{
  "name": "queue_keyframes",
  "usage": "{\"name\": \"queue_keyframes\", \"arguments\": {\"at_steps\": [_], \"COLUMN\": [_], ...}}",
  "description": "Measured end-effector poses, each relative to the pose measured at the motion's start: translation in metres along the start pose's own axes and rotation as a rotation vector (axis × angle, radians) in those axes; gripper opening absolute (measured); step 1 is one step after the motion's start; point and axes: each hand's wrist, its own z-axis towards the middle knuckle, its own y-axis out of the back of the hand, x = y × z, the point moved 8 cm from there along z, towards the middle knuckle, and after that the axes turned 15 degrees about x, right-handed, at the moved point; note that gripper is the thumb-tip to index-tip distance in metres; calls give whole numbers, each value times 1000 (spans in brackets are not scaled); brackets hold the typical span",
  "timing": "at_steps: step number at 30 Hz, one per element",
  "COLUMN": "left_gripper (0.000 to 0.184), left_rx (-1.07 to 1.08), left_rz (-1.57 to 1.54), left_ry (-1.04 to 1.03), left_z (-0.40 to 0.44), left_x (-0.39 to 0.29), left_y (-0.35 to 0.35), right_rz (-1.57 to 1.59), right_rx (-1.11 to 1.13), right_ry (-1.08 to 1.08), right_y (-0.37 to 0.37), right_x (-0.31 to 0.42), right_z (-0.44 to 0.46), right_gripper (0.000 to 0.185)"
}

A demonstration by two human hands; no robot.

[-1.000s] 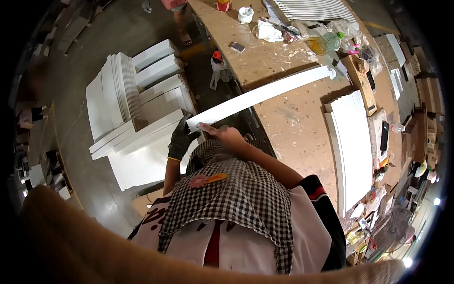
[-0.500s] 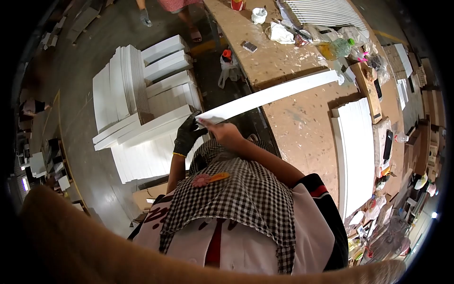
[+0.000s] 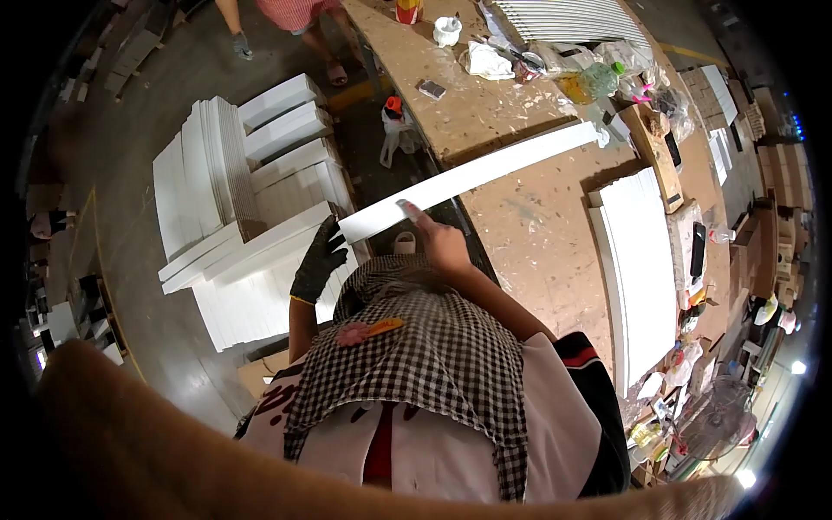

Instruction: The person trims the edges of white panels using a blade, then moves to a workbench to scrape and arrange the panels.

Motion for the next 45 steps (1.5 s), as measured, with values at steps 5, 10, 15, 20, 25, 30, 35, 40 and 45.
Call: {"name": "queue_keyframes", "arguments": {"at_steps": [5,10,15,20,25,30,35,40,45], "left_gripper": [79,71,70,68,68,70,67,67,65], "left_rx": [21,46,21,43,15,0,-10,-7,-8], "left_rz": [-154,-115,-73,-41,-115,-68,-43,-49,-81], "left_ry": [-27,-23,-39,-32,-54,-33,-29,-34,-65], "left_z": [7,14,15,16,15,15,17,19,21], "left_x": [4,-7,-19,-22,-14,-18,-19,-25,-12], "left_y": [-4,-12,-16,-16,-14,-15,-15,-19,-12], "right_rz": [-27,-102,-11,-109,-20,-76,8,41,-180], "right_rx": [-68,88,25,57,-316,-290,-335,-369,-342], "right_ry": [88,10,86,118,-141,-115,-200,-291,-236], "right_y": [-13,-3,1,2,61,41,58,66,63], "right_x": [-13,8,2,-1,-76,-71,-78,-103,-86], "right_z": [-5,-8,-5,-10,-17,-19,-22,-18,-21], "right_gripper": [54,58,64,68,49,42,41,40,39]}}
